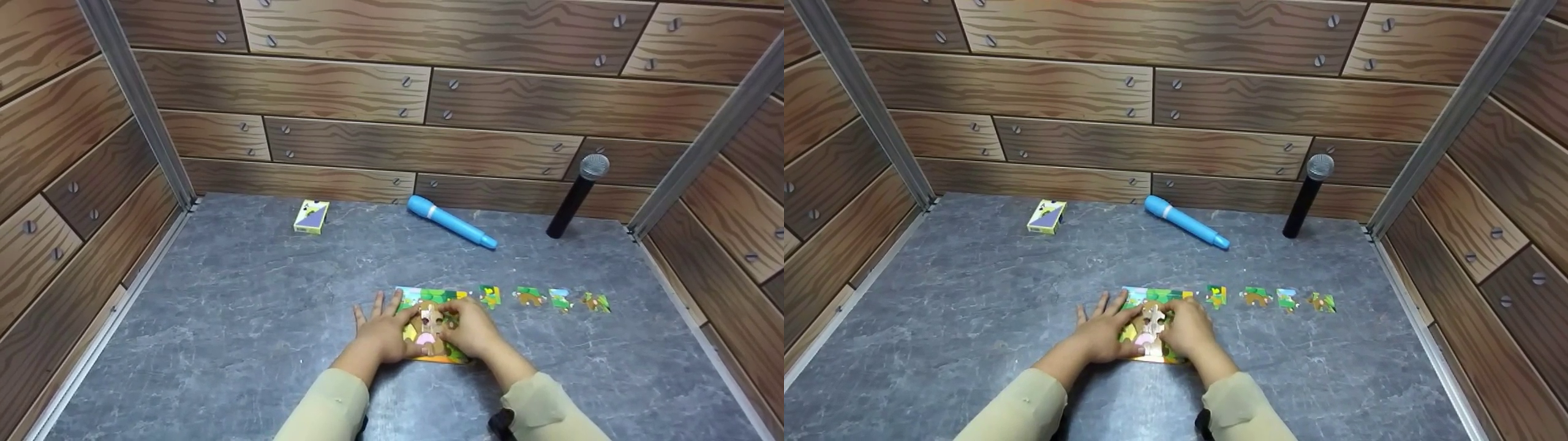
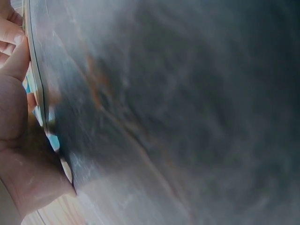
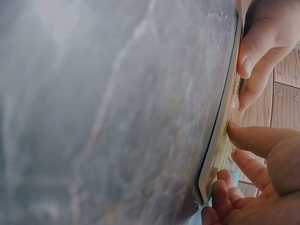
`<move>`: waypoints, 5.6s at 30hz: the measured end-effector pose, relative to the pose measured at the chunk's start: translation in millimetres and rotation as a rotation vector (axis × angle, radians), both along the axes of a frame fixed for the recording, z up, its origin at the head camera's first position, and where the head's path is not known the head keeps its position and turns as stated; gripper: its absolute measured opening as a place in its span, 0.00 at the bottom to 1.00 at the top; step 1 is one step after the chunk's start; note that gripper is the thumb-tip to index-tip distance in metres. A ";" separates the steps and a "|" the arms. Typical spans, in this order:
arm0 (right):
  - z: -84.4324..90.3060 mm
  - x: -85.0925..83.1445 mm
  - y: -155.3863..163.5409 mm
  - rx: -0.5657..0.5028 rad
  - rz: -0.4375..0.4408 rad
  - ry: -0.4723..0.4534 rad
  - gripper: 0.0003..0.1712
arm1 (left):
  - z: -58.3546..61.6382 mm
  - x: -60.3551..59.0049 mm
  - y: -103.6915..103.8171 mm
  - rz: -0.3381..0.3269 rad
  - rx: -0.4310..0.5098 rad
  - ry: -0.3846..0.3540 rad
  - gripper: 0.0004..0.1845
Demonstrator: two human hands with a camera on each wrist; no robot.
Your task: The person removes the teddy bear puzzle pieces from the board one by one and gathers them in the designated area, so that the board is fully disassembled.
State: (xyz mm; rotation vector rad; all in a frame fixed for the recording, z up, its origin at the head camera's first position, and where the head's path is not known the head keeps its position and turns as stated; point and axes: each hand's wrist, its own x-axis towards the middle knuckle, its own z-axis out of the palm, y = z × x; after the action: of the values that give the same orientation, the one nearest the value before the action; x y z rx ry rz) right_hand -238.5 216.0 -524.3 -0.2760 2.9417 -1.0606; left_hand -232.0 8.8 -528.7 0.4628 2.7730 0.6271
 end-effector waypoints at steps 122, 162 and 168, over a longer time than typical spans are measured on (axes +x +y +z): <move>-5.6 16.4 123.9 -0.032 0.021 -0.003 0.23 | -6.6 -4.0 0.2 0.014 0.042 -0.033 0.49; -8.0 14.7 125.0 -0.078 0.023 -0.053 0.25 | -9.1 -4.5 0.2 0.008 0.031 -0.027 0.49; -8.8 14.3 124.8 -0.069 0.015 -0.054 0.25 | -9.0 -4.6 -0.1 0.016 0.034 -0.017 0.56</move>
State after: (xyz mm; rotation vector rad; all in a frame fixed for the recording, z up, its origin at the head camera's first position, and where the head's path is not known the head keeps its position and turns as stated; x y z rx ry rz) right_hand -224.1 340.8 -533.1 -0.2644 2.8551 -1.1505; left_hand -236.6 8.7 -537.8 0.4402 2.7569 0.6792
